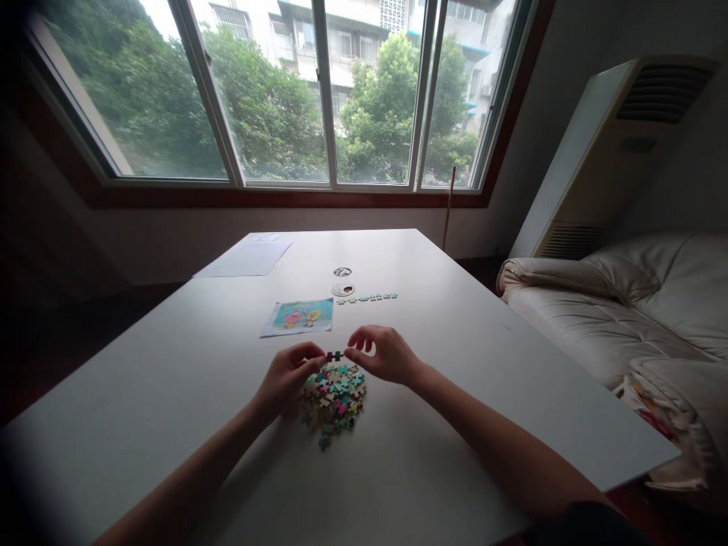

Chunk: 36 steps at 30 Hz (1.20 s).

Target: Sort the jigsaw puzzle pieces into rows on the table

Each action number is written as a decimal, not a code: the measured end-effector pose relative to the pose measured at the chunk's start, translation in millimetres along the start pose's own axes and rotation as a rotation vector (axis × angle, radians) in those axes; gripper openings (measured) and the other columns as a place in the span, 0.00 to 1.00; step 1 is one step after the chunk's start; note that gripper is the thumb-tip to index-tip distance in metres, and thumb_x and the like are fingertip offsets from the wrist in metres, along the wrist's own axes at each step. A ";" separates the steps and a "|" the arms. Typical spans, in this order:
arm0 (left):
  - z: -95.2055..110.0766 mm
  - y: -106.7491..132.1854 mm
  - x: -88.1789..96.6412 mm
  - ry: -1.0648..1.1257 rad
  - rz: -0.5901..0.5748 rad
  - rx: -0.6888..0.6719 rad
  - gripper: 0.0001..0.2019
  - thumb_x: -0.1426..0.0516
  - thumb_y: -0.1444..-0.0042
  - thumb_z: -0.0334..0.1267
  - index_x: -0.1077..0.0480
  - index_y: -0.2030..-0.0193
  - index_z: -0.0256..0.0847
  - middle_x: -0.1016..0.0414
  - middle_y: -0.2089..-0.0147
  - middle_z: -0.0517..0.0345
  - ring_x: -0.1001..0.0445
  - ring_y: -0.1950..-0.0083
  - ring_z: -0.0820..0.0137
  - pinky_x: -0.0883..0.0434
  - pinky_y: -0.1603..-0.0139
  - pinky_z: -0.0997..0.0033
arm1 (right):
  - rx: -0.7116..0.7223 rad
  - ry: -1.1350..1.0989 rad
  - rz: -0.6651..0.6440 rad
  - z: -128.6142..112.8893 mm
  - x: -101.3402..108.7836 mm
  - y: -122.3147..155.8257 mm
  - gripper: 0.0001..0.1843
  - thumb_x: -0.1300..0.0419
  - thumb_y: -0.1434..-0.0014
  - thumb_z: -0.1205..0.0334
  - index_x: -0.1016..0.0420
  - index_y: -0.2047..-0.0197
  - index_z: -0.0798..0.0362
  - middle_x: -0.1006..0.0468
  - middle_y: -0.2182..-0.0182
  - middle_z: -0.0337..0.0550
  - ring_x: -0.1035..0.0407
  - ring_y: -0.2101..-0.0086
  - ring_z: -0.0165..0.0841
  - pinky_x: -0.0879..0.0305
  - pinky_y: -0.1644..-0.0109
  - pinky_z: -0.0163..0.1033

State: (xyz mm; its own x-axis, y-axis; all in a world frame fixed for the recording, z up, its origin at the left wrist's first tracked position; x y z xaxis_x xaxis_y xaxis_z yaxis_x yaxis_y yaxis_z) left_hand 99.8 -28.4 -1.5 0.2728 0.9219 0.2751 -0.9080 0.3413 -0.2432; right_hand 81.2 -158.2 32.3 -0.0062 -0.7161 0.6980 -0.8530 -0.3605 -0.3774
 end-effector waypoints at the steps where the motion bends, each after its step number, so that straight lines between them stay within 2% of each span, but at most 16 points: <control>1: -0.2 -0.5 1.3 0.029 0.010 0.006 0.08 0.45 0.53 0.39 0.33 0.77 0.36 0.34 0.78 0.62 0.36 0.76 0.74 0.39 0.74 0.77 | 0.031 0.045 0.028 -3.9 2.4 1.0 0.10 0.44 0.45 0.56 0.29 0.66 0.54 0.27 0.72 0.41 0.36 0.73 0.28 0.41 0.68 0.34; 6: 0.1 -0.5 1.9 0.099 0.019 0.046 0.08 0.44 0.55 0.39 0.34 0.79 0.36 0.36 0.81 0.64 0.37 0.77 0.75 0.39 0.75 0.77 | 0.136 0.158 0.056 -17.5 2.0 4.6 0.09 0.45 0.44 0.57 0.27 0.65 0.51 0.26 0.71 0.41 0.36 0.74 0.28 0.41 0.66 0.34; 12: -2.4 0.5 -2.0 0.110 0.000 0.068 0.09 0.43 0.55 0.39 0.34 0.78 0.36 0.35 0.80 0.64 0.37 0.77 0.75 0.40 0.75 0.77 | 0.185 0.213 0.081 -22.4 1.5 5.2 0.09 0.45 0.43 0.57 0.27 0.66 0.52 0.26 0.73 0.40 0.35 0.75 0.27 0.42 0.66 0.34; 20: -5.7 0.0 -1.7 0.105 0.002 0.062 0.09 0.43 0.55 0.39 0.35 0.78 0.35 0.36 0.80 0.64 0.39 0.77 0.75 0.40 0.74 0.77 | 0.281 0.220 0.148 -30.6 5.1 8.9 0.06 0.45 0.43 0.62 0.27 0.67 0.53 0.26 0.73 0.39 0.35 0.76 0.25 0.42 0.68 0.32; 28: -6.6 -1.1 -2.7 0.063 -0.015 0.037 0.09 0.44 0.53 0.40 0.32 0.76 0.35 0.33 0.78 0.62 0.36 0.74 0.74 0.38 0.73 0.77 | 0.335 0.240 0.181 -34.7 7.4 10.3 0.05 0.45 0.44 0.63 0.28 0.67 0.53 0.25 0.73 0.39 0.36 0.77 0.24 0.41 0.68 0.32; 31: -6.6 -2.2 -0.3 -0.026 -0.011 0.025 0.09 0.45 0.52 0.40 0.32 0.75 0.36 0.32 0.77 0.61 0.36 0.74 0.74 0.38 0.73 0.77 | 0.345 0.255 0.225 -32.6 16.6 10.3 0.05 0.45 0.44 0.64 0.28 0.68 0.53 0.26 0.74 0.38 0.36 0.77 0.24 0.41 0.68 0.33; 36: -17.0 -4.6 8.0 -0.112 0.021 0.033 0.08 0.45 0.53 0.39 0.31 0.76 0.36 0.33 0.78 0.61 0.38 0.77 0.74 0.40 0.76 0.78 | 0.301 0.235 0.438 -19.0 55.6 13.0 0.04 0.45 0.44 0.65 0.29 0.67 0.53 0.27 0.76 0.38 0.36 0.78 0.25 0.38 0.68 0.33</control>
State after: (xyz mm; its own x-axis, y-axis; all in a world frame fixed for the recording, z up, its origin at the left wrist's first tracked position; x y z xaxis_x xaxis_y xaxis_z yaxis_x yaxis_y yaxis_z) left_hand 111.5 -19.5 -14.1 0.2177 0.9018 0.3733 -0.9237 0.3139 -0.2197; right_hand 59.8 -191.3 77.8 -0.4705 -0.6972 0.5409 -0.5588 -0.2390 -0.7941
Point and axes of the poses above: each hand's wrist, its own y-axis away from the middle knuckle, its own x-axis out of the back of the hand, z = x × y, the point moved 10 cm from there along -y, towards the middle knuckle
